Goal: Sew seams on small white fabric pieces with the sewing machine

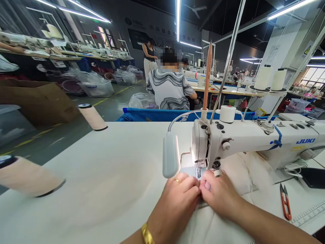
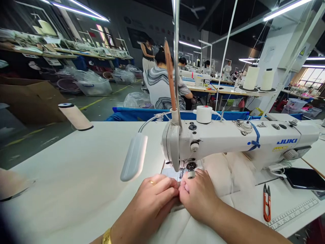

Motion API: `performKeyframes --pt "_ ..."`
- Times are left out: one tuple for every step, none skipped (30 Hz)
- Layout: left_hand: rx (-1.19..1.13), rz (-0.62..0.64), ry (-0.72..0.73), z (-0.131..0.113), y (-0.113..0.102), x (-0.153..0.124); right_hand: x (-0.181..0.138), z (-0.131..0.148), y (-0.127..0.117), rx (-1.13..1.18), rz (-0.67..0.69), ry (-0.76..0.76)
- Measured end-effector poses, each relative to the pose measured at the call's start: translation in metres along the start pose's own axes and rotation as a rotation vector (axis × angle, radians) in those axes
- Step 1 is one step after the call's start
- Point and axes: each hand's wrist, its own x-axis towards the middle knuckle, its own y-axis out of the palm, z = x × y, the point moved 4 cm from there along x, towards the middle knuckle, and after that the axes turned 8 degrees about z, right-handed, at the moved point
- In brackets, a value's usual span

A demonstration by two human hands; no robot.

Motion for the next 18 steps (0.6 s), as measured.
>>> performKeyframes --pt "0.025 0.021 0.038 -0.002 0.0 -0.001 0.0 -0.002 0.001 -0.01 -0.007 -0.002" --pt "0.04 0.041 0.059 -0.003 0.001 -0.002 -0.001 -0.004 0.001 -0.023 -0.019 -0.011" --pt "0.045 0.047 0.067 -0.003 0.002 -0.003 -0.003 -0.007 0.001 -0.038 -0.033 -0.03" --pt "0.041 0.032 0.072 -0.002 0.002 -0.004 -0.005 -0.008 0.001 -0.053 -0.048 -0.061" --pt "0.036 0.013 0.077 -0.002 0.003 -0.006 -0.007 -0.01 0.001 -0.066 -0.061 -0.099" --pt "0.035 -0.013 0.08 -0.001 0.003 -0.007 -0.01 -0.012 0.0 -0.078 -0.071 -0.139" --pt "0.038 -0.027 0.083 0.0 0.003 -0.008 -0.012 -0.013 0.0 -0.086 -0.075 -0.175" --pt "0.046 -0.026 0.084 0.001 0.003 -0.009 -0.014 -0.014 0.0 -0.09 -0.066 -0.204" --pt "0.055 -0.008 0.085 0.002 0.004 -0.01 -0.016 -0.014 0.0 -0.091 -0.049 -0.225" --pt "0.067 0.016 0.085 0.002 0.004 -0.01 -0.017 -0.015 0.0 -0.095 -0.03 -0.24" --pt "0.079 0.033 0.086 0.002 0.003 -0.009 -0.018 -0.014 0.0 -0.103 -0.014 -0.252" --pt "0.091 0.042 0.089 0.002 0.001 -0.009 -0.018 -0.014 0.0 -0.113 -0.006 -0.26" --pt "0.105 0.048 0.09 0.001 0.0 -0.009 -0.019 -0.013 0.0 -0.125 -0.008 -0.267" --pt "0.123 0.043 0.087 0.001 -0.002 -0.008 -0.018 -0.013 0.0 -0.14 -0.017 -0.271" --pt "0.141 0.037 0.083 0.001 -0.004 -0.007 -0.018 -0.013 0.0 -0.154 -0.03 -0.273" --pt "0.158 0.039 0.077 0.0 -0.005 -0.007 -0.018 -0.013 0.0 -0.166 -0.044 -0.275" --pt "0.171 0.042 0.071 0.0 -0.005 -0.006 -0.017 -0.014 0.0 -0.176 -0.055 -0.277" --pt "0.179 0.045 0.067 0.0 -0.005 -0.006 -0.017 -0.015 0.0 -0.184 -0.066 -0.277"
